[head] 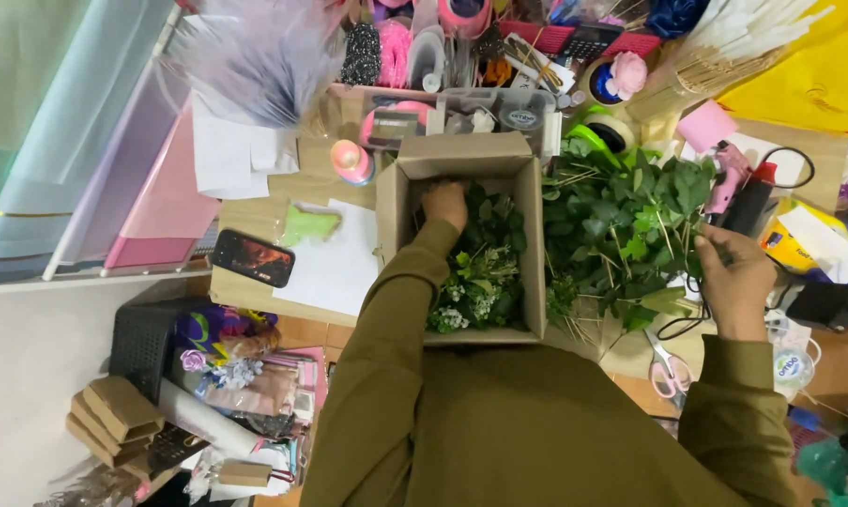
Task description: The person arranges artificial greenery and small white flowers inside a cardboard box. They pick up stems from the table, adjust their positions within the box, and occasionally use a glue gun to secure the arrangement.
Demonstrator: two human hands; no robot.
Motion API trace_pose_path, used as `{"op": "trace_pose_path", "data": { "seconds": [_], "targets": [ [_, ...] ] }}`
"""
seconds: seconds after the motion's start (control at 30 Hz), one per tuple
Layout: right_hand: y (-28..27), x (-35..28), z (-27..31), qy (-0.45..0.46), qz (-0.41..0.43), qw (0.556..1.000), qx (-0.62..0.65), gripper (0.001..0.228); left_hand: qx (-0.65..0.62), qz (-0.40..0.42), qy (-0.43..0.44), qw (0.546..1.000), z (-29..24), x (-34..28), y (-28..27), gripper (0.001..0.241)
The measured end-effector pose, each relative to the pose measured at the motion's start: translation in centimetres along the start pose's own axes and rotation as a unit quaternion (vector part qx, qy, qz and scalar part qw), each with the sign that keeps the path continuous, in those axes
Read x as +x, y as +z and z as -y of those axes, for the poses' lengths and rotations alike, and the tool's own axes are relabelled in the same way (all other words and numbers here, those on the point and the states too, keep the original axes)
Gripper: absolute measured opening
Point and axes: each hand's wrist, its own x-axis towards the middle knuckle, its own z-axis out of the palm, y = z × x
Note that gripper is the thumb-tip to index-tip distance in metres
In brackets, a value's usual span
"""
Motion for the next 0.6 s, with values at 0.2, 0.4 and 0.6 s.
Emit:
{"op": "trace_pose_path", "data": {
  "seconds": [0.2,0.4,0.6],
  "targets": [
    [-0.5,-1.7,-1.5,-0.04,-0.05,0.998,0.008,0.016,0.19,-0.097,0.123,0.969,1.1,4.1,7.1,0.031],
    [-0.9,-3.1,0.9,0.004,-0.058,0.997,0.049,0.016,0.199,-0.166,0.176,0.95,0.8,3.6,6.9,0.02],
    [-0.5,-3.0,5.6,0.008,-0.017,0.997,0.075,0.019,0.22,-0.236,0.264,0.909,-2.0,-3.6,-3.0,0.014]
  ]
}}
